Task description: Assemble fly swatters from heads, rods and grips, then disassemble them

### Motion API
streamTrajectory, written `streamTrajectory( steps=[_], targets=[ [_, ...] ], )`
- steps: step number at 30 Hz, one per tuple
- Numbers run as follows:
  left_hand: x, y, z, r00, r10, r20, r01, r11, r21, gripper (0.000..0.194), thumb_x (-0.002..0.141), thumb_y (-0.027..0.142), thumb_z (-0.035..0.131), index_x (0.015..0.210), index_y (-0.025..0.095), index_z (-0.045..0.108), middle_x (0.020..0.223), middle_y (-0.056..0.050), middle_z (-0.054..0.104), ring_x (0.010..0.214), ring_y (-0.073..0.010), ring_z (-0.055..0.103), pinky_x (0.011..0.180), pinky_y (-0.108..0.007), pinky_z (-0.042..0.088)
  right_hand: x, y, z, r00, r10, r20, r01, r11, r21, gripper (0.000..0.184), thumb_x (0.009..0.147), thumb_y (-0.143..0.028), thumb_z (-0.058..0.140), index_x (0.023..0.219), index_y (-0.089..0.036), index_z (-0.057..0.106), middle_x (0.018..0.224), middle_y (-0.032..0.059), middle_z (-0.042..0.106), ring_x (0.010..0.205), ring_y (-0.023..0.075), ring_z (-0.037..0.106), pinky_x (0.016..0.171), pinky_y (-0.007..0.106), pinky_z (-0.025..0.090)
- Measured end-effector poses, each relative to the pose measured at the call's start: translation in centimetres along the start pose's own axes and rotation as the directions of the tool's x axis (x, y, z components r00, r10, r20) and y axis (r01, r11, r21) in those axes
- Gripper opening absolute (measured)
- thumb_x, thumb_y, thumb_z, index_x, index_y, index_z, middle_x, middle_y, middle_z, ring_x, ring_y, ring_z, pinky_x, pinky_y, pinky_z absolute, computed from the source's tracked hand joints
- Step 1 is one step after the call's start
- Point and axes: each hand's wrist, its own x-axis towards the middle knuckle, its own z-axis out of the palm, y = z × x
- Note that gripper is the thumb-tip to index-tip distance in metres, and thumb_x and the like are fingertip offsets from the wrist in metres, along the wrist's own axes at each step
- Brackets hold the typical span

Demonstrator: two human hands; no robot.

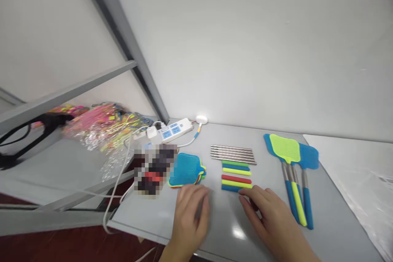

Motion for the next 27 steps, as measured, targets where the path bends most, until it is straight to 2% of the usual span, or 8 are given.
streamTrajectory(
  steps=[3, 5, 9, 13, 20, 27],
  targets=[
    [-0.3, -1.9, -1.8, 0.991, -0.120, -0.067, 0.130, 0.975, 0.180, 0.032, 0.089, 0.012, 0.053, 0.121, 0.020, 0.056, 0.117, -0.012, 0.061, 0.112, -0.0259, 0.055, 0.096, -0.044, 0.043, 2.4, -1.5, 2.0, 0.983, -0.128, 0.132, 0.140, 0.987, -0.081, 0.016, 0.096, -0.022, 0.048, 0.100, -0.023, 0.063, 0.086, 0.0029, 0.067, 0.076, 0.0204, 0.062, 0.070, 0.034, 0.041],
    [-0.4, -2.6, -2.2, 0.983, -0.172, -0.056, 0.181, 0.953, 0.242, 0.038, 0.091, 0.016, 0.053, 0.128, 0.019, 0.051, 0.129, -0.014, 0.056, 0.121, -0.0278, 0.049, 0.102, -0.046, 0.039, 4.2, -2.0, 3.3, 0.970, -0.149, 0.191, 0.183, 0.967, -0.175, 0.013, 0.093, -0.021, 0.052, 0.097, -0.021, 0.065, 0.084, 0.0040, 0.066, 0.077, 0.0226, 0.062, 0.070, 0.035, 0.041],
    [-0.4, -3.1, -1.9, 0.967, -0.255, 0.016, 0.235, 0.914, 0.331, 0.049, 0.093, 0.022, 0.051, 0.140, 0.018, 0.039, 0.146, -0.015, 0.044, 0.137, -0.0296, 0.037, 0.107, -0.049, 0.032, 7.4, -2.5, 5.6, 0.973, -0.151, 0.173, 0.198, 0.932, -0.303, 0.012, 0.090, -0.021, 0.057, 0.099, -0.018, 0.065, 0.084, 0.0051, 0.063, 0.080, 0.0245, 0.061, 0.072, 0.037, 0.038],
    [-0.4, -3.2, -1.3, 0.939, -0.334, 0.080, 0.277, 0.875, 0.397, 0.049, 0.095, 0.025, 0.047, 0.143, 0.020, 0.036, 0.149, -0.014, 0.042, 0.137, -0.0301, 0.038, 0.099, -0.048, 0.036, 8.9, -2.7, 7.1, 0.982, -0.135, 0.132, 0.170, 0.935, -0.312, 0.015, 0.090, -0.026, 0.060, 0.101, -0.018, 0.066, 0.089, 0.0066, 0.064, 0.085, 0.0248, 0.059, 0.074, 0.037, 0.036],
    [-0.5, -3.6, -1.4, 0.938, -0.337, 0.082, 0.289, 0.889, 0.354, 0.044, 0.096, 0.025, 0.047, 0.139, 0.024, 0.039, 0.147, -0.013, 0.045, 0.134, -0.0281, 0.042, 0.098, -0.046, 0.034, 9.4, -2.6, 7.5, 0.992, -0.054, 0.115, 0.065, 0.993, -0.096, 0.007, 0.086, -0.021, 0.066, 0.093, -0.020, 0.066, 0.090, 0.0042, 0.063, 0.085, 0.0209, 0.058, 0.075, 0.034, 0.034],
    [-0.8, -3.9, -1.8, 0.934, -0.350, 0.077, 0.322, 0.913, 0.251, 0.041, 0.097, 0.027, 0.048, 0.137, 0.028, 0.040, 0.145, -0.009, 0.047, 0.132, -0.0268, 0.043, 0.103, -0.049, 0.032, 9.5, -2.8, 6.5, 0.986, -0.023, 0.165, -0.002, 0.989, 0.148, 0.005, 0.089, -0.025, 0.063, 0.094, -0.023, 0.065, 0.090, 0.0021, 0.062, 0.081, 0.0188, 0.056, 0.077, 0.036, 0.034]
  ],
)
